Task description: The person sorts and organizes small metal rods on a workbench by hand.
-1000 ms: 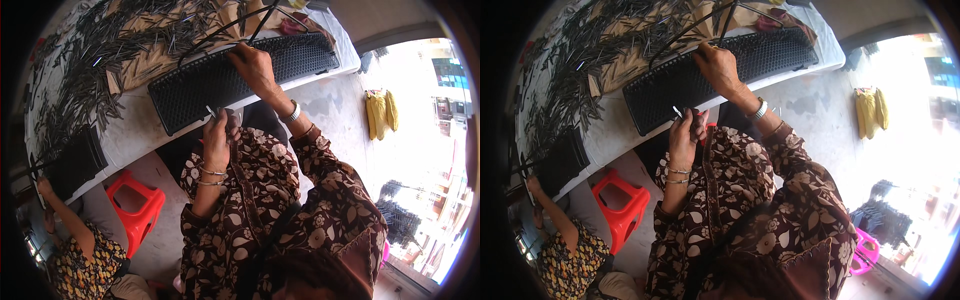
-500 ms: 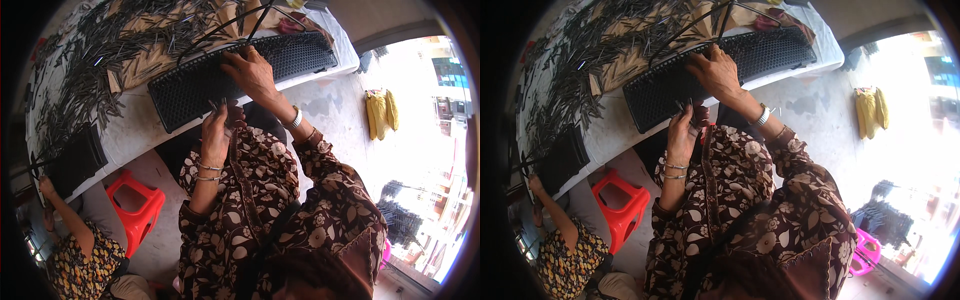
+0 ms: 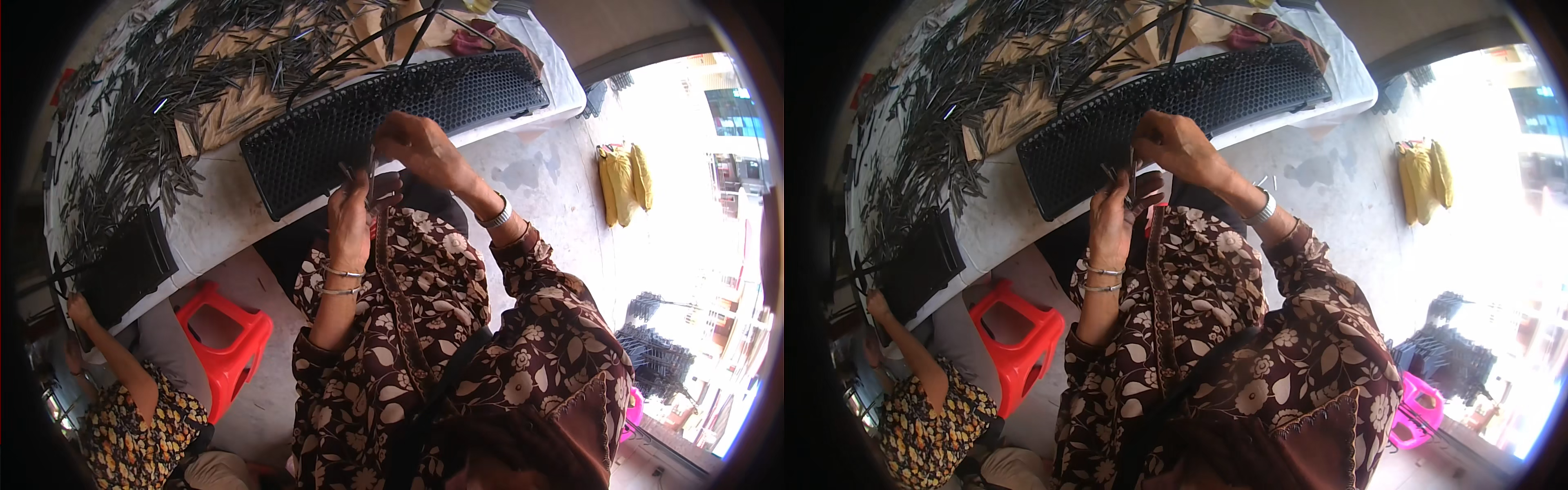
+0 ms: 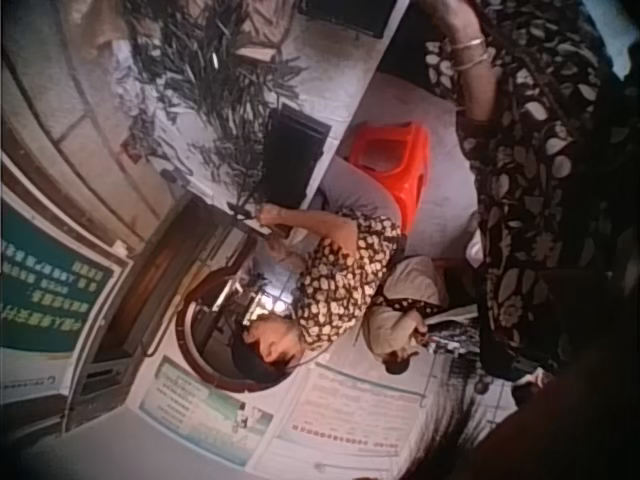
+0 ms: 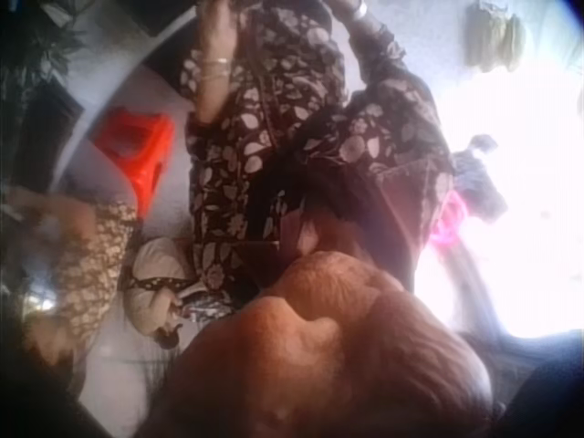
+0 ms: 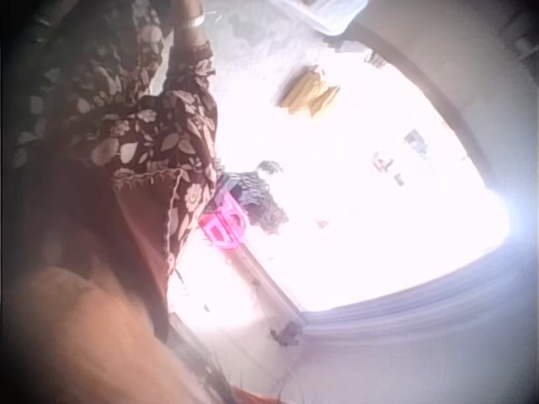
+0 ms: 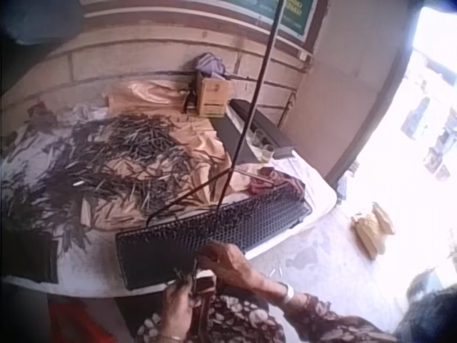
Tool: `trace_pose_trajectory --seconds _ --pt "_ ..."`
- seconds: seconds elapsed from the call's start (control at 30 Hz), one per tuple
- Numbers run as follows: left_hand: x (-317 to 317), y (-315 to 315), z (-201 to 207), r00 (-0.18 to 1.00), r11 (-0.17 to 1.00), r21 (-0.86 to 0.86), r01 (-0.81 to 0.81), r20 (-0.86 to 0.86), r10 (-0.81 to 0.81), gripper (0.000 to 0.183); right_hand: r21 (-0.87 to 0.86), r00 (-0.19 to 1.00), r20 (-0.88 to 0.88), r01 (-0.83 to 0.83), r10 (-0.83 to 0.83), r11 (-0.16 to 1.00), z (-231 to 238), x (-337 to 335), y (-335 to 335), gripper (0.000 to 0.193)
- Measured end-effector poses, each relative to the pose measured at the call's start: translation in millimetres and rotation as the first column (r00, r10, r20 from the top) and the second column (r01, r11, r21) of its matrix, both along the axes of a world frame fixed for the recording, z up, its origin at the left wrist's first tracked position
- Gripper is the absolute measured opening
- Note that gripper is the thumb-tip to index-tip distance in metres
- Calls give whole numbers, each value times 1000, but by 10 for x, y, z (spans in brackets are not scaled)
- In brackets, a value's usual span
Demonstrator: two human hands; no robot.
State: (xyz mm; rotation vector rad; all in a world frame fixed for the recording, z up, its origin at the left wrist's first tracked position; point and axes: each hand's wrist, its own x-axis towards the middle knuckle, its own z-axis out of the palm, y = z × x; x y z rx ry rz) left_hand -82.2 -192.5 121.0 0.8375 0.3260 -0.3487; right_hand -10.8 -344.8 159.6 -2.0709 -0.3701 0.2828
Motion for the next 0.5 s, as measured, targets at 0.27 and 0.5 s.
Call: trace_pose_trajectory --seconds 0.27,0.5 --pt "4 -10 -213 995 991 -122 61 -70 -70 28 88 876 368 301 -312 949 -212 272 36 9" --pt "-13 -61 -150 995 993 -108 48 -82 -57 30 -24 782 569 325 -254 945 -335 327 65 8"
